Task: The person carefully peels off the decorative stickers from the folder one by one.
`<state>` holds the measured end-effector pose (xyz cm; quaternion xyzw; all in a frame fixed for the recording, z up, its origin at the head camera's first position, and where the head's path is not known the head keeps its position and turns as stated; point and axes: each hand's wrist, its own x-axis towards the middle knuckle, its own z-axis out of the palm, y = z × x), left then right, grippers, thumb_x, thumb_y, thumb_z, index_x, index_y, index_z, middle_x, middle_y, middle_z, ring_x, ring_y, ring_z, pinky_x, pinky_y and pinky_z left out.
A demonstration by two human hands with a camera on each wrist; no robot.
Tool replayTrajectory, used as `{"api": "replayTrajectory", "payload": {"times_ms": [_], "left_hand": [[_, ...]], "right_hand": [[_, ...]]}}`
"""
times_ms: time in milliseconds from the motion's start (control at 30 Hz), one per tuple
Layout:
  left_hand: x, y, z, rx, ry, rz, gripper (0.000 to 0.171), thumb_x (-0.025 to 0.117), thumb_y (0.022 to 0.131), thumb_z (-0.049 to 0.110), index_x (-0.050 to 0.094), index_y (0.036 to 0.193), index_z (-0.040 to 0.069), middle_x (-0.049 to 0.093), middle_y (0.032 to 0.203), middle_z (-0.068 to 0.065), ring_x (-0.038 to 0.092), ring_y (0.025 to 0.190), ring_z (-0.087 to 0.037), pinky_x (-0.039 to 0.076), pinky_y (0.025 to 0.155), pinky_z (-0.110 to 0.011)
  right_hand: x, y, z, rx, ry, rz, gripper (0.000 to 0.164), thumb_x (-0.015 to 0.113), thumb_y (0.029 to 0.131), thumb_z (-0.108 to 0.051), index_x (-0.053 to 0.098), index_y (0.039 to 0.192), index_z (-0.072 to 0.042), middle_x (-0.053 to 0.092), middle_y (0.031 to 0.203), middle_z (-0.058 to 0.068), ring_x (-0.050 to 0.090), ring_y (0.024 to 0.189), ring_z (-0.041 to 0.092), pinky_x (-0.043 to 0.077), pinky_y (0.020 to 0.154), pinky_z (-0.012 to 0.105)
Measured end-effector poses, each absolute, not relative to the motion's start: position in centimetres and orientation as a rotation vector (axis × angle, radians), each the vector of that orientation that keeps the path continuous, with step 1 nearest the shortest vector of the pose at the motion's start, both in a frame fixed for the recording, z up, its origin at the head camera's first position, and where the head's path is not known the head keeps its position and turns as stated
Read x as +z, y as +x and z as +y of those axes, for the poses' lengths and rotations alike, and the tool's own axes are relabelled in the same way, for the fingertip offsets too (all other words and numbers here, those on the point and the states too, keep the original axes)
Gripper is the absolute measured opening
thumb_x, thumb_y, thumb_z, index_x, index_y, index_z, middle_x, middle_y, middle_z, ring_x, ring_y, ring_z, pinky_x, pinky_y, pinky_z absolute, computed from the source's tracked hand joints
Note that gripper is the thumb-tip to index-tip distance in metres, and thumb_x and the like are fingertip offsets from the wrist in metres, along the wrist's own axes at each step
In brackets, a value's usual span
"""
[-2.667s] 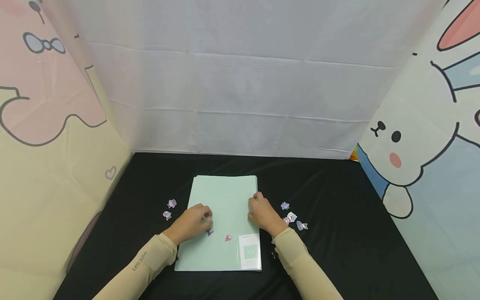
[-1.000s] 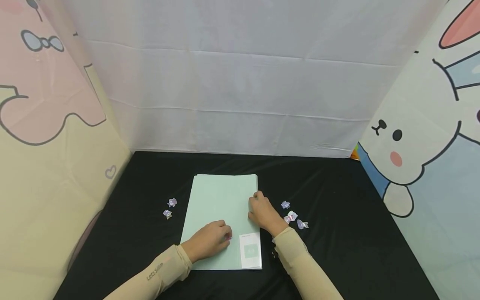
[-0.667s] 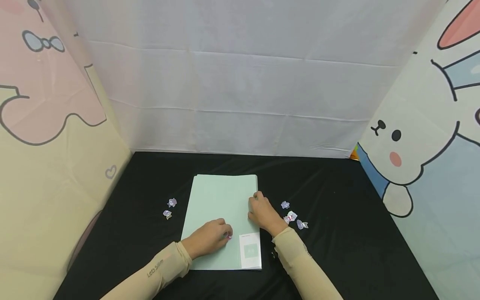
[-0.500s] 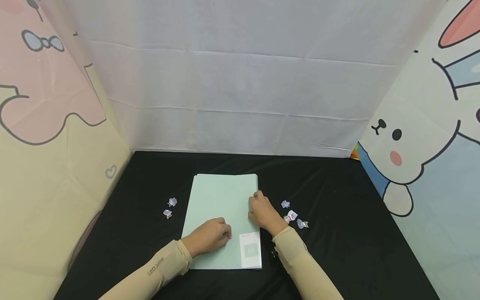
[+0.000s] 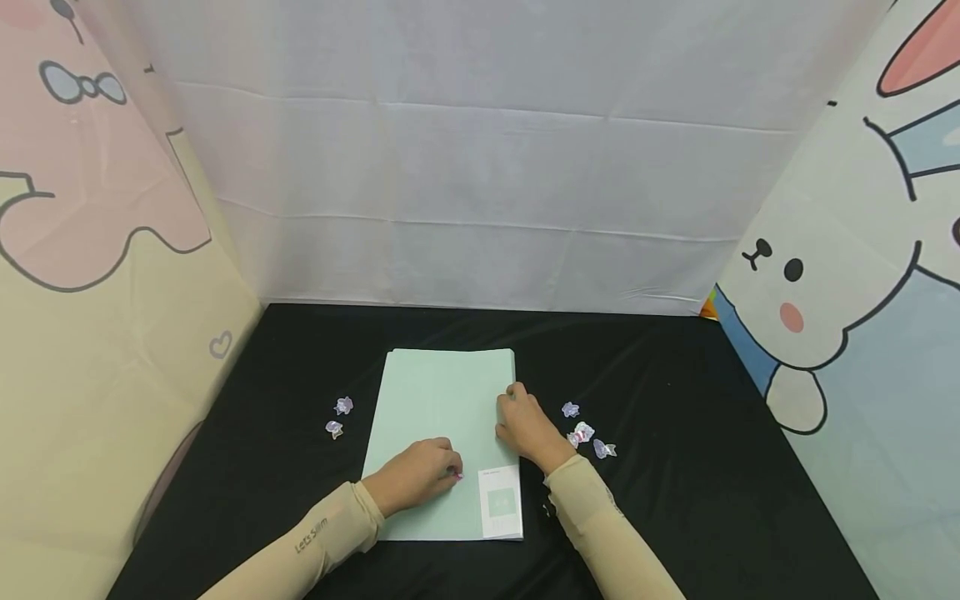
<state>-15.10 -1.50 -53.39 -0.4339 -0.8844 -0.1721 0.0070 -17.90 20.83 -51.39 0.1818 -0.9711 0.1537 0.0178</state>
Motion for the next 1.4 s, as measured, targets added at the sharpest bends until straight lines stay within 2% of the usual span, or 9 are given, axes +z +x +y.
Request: {"api": "replayTrajectory", "payload": {"times_ms": [200, 400, 867, 1100, 1400], "left_hand": [[-53.6, -15.0, -1.3, -0.369, -1.358, -2.715, 0.008, 0.074, 0.091, 0.014, 0.075, 0.084, 0.011, 0.058, 0.073, 0.003, 0.045, 0.06, -0.003, 0.044, 0.058, -0.019], [-53.7, -15.2, -1.1, -0.29, -1.352, -2.717, 0.009, 0.072, 0.091, 0.014, 0.072, 0.082, 0.009, 0.055, 0.071, 0.002, 0.043, 0.057, -0.005, 0.042, 0.055, -0.021], [-53.0, -14.9, -0.6, -0.253, -1.356, -2.792, 0.008, 0.07, 0.093, 0.009, 0.072, 0.086, 0.008, 0.058, 0.073, -0.001, 0.052, 0.061, -0.007, 0.046, 0.058, -0.021], [-53.0, -16.2, -0.6, -0.52, -1.375, -2.989, 0.01, 0.073, 0.09, 0.011, 0.068, 0.081, 0.013, 0.054, 0.075, 0.006, 0.047, 0.065, -0.005, 0.044, 0.061, -0.019], [-53.6, -16.5, -0.8, -0.561, -1.453, -2.884, 0.016, 0.075, 0.086, 0.007, 0.065, 0.076, 0.016, 0.051, 0.07, 0.011, 0.044, 0.063, -0.003, 0.04, 0.059, -0.016]], "right_hand": [[-51.2, -17.9, 20.7, 0.474, 0.574, -3.011, 0.029, 0.073, 0.088, -0.005, 0.062, 0.111, 0.009, 0.052, 0.12, 0.028, 0.06, 0.087, 0.032, 0.054, 0.076, 0.043], [-51.4, -17.9, 20.8, 0.47, 0.564, -3.008, 0.029, 0.074, 0.087, -0.005, 0.063, 0.11, 0.009, 0.053, 0.119, 0.028, 0.061, 0.087, 0.032, 0.055, 0.077, 0.043], [-51.6, -18.0, 20.9, 0.468, 0.595, -2.976, 0.026, 0.075, 0.085, -0.004, 0.062, 0.105, 0.008, 0.053, 0.117, 0.028, 0.061, 0.085, 0.033, 0.054, 0.075, 0.044], [-51.7, -18.0, 21.0, 0.464, 0.619, -2.943, 0.026, 0.075, 0.083, -0.001, 0.062, 0.103, 0.009, 0.053, 0.114, 0.03, 0.06, 0.082, 0.033, 0.054, 0.072, 0.045], [-51.6, -17.9, 20.9, 0.444, 0.617, -2.959, 0.027, 0.076, 0.084, -0.003, 0.062, 0.105, 0.008, 0.053, 0.115, 0.029, 0.061, 0.082, 0.032, 0.054, 0.072, 0.043]]}}
